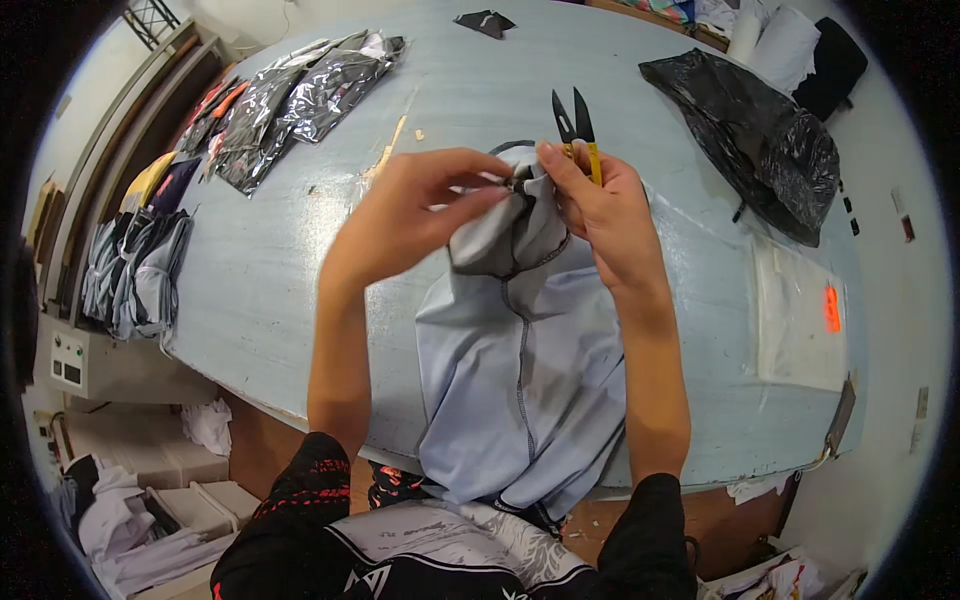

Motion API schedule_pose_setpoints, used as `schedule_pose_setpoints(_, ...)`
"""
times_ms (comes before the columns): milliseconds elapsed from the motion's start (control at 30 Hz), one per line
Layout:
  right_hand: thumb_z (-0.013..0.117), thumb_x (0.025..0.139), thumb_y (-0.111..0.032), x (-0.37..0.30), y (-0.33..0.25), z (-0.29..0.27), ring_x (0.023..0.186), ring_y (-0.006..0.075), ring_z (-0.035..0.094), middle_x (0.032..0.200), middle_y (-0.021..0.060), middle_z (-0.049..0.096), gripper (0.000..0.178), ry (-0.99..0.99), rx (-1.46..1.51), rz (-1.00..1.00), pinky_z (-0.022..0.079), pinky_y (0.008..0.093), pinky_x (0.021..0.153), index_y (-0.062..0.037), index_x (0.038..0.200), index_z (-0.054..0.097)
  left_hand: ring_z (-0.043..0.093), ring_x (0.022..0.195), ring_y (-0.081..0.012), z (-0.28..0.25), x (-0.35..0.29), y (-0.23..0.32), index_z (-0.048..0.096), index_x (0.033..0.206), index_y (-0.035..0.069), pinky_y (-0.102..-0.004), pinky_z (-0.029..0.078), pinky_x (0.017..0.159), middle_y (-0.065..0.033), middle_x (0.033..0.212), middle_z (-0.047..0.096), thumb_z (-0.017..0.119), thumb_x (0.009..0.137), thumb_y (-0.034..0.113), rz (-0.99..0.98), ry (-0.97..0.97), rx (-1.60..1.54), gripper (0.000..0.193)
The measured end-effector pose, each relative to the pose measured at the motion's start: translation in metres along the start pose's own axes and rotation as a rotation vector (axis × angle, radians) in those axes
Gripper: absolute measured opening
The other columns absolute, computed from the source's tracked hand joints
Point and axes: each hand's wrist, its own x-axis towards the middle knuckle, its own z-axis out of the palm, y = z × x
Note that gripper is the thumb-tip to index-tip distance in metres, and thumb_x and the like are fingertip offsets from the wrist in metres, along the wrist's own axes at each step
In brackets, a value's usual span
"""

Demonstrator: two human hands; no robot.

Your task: Trimming loose threads from a garment using small scissors.

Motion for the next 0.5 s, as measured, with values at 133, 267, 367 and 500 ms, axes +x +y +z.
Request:
schedule_pose_setpoints(133, 0.061, 0.093, -0.022, -0.007, -0.005, -0.005, 0.044, -0.002, 0.024, 0.056, -0.0124, 0.036, 0.018, 0.002, -0.01, 0.002, 0.016, 0.0191, 0.04, -0.0139, 0.078, 0.055, 0.064, 0.096, -0.0242, 0.023, 0.015, -0.019, 0.059, 0.106, -0.002, -0.0349, 0.051, 0.086, -0.0138, 0.1, 0.065, 0.076, 0.076, 0.014, 0.018, -0.123, 0.002, 0.038)
schedule_pose_setpoints(267, 0.064, 0.092, -0.024, -0.007, -0.009, -0.003, 0.044, -0.0025, 0.024, 0.058, -0.0127, 0.039, 0.017, 0.033, 0.035, -0.007, 0.016, 0.0191, 0.041, -0.0125, 0.081, 0.06, 0.063, 0.093, -0.0214, 0.031, 0.017, -0.018, 0.061, 0.099, 0.002, -0.0356, 0.051, 0.082, -0.0094, 0.097, 0.065, 0.079, 0.072, 0.014, 0.071, 0.111, -0.141, 0.035)
schedule_pose_setpoints(367, 0.062, 0.093, -0.023, -0.007, -0.012, -0.007, 0.042, -0.0023, 0.024, 0.057, -0.0126, 0.037, 0.017, 0.037, 0.062, -0.02, 0.015, 0.0192, 0.039, -0.0148, 0.08, 0.057, 0.063, 0.092, -0.0199, 0.029, 0.019, -0.014, 0.061, 0.096, 0.003, -0.0324, 0.05, 0.077, -0.0078, 0.095, 0.065, 0.081, 0.071, 0.014, 0.23, 0.184, -0.12, 0.034)
schedule_pose_setpoints(500, 0.062, 0.093, -0.023, -0.009, -0.013, -0.014, 0.042, -0.0024, 0.024, 0.056, -0.0128, 0.036, 0.017, 0.07, 0.062, -0.04, 0.016, 0.0192, 0.039, -0.0147, 0.079, 0.057, 0.057, 0.075, -0.021, 0.028, 0.013, 0.01, 0.067, 0.086, 0.003, -0.0316, 0.046, 0.066, -0.0056, 0.08, 0.057, 0.084, 0.068, 0.022, 0.209, 0.164, 0.247, 0.032)
